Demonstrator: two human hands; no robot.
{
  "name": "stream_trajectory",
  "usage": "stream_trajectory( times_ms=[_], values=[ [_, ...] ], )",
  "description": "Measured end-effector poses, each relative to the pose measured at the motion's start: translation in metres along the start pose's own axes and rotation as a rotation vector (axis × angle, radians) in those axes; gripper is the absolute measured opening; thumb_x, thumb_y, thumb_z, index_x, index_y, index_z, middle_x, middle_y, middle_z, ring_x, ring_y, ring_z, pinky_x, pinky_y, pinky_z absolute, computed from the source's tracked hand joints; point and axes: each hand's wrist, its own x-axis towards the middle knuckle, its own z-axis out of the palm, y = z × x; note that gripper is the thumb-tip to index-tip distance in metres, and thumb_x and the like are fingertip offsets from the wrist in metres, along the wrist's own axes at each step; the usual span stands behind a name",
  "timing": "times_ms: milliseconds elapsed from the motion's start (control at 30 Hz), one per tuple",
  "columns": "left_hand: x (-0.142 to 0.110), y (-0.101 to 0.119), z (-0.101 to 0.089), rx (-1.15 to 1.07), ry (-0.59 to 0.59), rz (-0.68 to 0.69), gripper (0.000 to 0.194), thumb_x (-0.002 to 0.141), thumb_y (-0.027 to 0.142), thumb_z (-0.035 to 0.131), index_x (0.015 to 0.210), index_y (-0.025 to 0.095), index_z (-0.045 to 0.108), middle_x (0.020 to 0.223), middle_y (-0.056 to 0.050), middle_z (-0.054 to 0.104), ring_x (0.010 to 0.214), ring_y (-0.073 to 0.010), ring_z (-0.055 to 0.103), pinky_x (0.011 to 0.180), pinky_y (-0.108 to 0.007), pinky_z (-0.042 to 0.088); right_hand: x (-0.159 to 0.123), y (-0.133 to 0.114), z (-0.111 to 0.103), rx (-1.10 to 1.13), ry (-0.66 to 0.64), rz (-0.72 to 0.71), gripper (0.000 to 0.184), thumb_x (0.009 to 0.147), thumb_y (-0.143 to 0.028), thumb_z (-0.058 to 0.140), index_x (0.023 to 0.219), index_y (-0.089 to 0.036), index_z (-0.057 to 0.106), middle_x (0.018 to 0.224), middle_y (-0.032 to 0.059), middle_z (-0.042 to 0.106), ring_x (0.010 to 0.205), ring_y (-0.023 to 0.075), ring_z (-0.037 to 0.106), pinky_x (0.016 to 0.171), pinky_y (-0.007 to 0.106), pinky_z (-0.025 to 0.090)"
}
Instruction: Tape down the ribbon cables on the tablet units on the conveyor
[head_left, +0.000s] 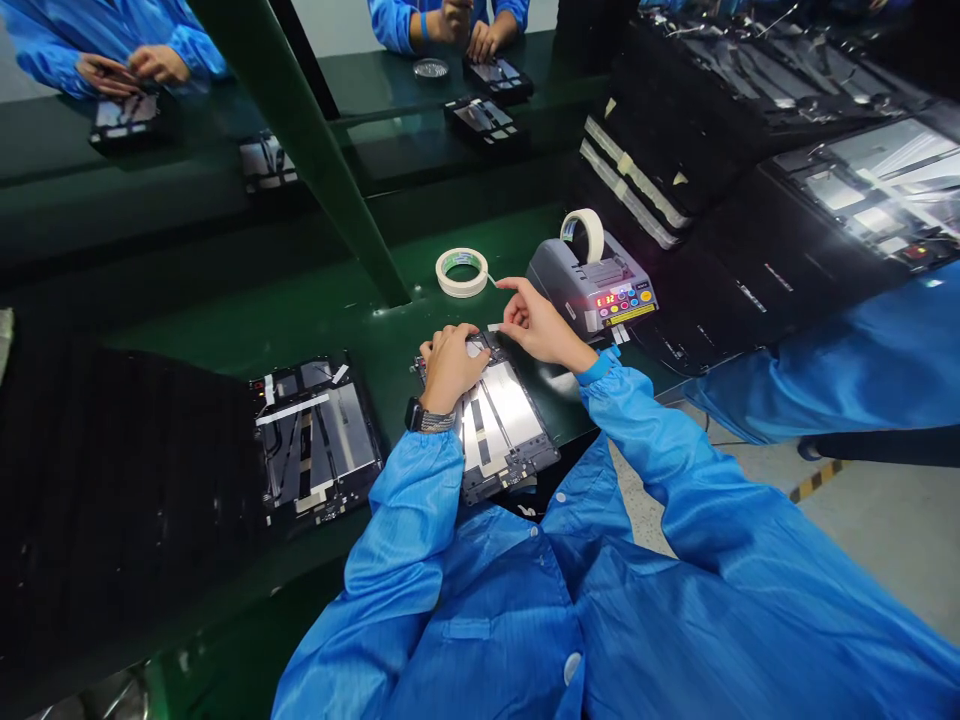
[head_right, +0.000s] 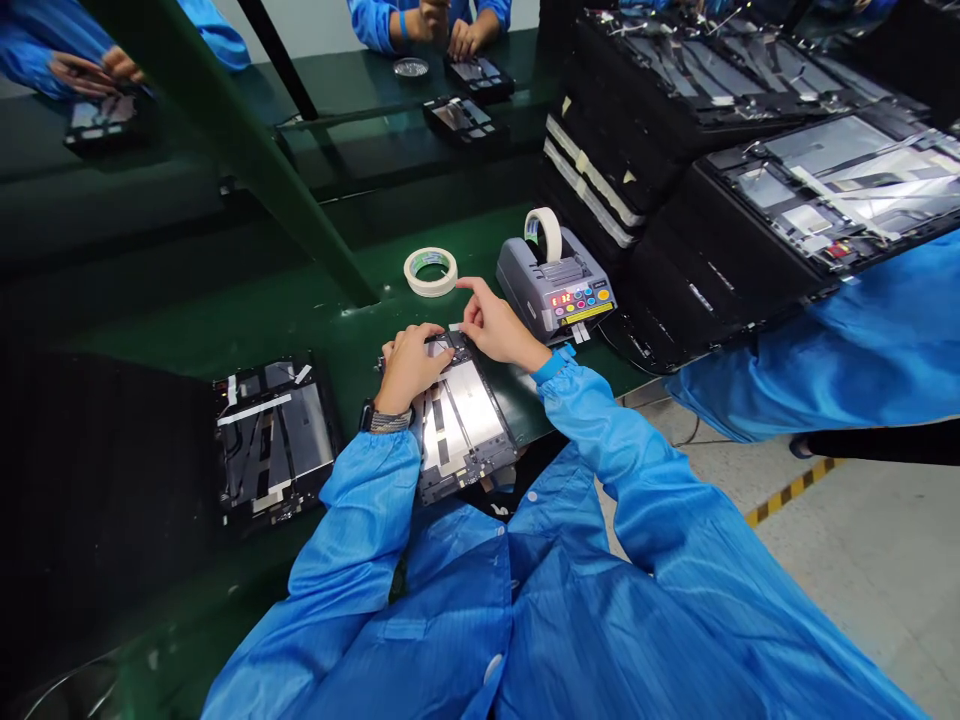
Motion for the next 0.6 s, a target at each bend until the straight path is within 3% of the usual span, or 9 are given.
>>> stream_trajectory(
  times_ms=[133,233,433,600],
  values=[
    [0.003,-0.005,-0.002,-0.040,-0.006,-0.011,0.033,0.092,0.036,0.072,0.123,0.028,0.068,0.129,-0.008,0.070,0.129,-0.0319,0.057,0.107,-0.046,0.036,0.009,-0.011,-0.008,-0.003,-0.311,0.027,0.064,0.084,-0.006,0.067,0.143,-0.018,0.047,0.079,-0.0060,0.062,0.069,0.0134,0.059,0.070,0.026,0.050],
    [0.005,-0.009,-0.001,-0.057,0.002,-0.017,0.033,0.090,0.040,0.075,0.120,0.027,0.069,0.128,-0.007,0.071,0.128,-0.0311,0.057,0.106,-0.045,0.036,0.020,-0.009,-0.005,-0.065,-0.439,0.053,0.071,0.081,-0.001,0.068,0.146,-0.016,0.044,0.076,-0.0076,0.062,0.068,0.0132,0.059,0.070,0.025,0.049],
    [0.006,-0.011,0.000,-0.066,0.005,-0.025,0.033,0.089,0.042,0.077,0.117,0.028,0.070,0.126,-0.006,0.072,0.127,-0.0303,0.057,0.105,-0.043,0.035,0.038,-0.004,0.004,-0.206,-0.541,0.055,0.081,0.080,0.004,0.070,0.152,-0.014,0.039,0.075,-0.0080,0.063,0.069,0.0144,0.062,0.074,0.028,0.050],
    [0.007,-0.011,0.000,-0.062,-0.001,-0.031,0.034,0.089,0.043,0.077,0.118,0.028,0.069,0.127,-0.006,0.072,0.127,-0.0306,0.057,0.105,-0.044,0.035,0.042,-0.017,0.003,-0.307,-0.570,0.066,0.083,0.081,0.004,0.071,0.154,-0.015,0.036,0.077,-0.0062,0.065,0.072,0.0157,0.063,0.074,0.029,0.050]
  ],
)
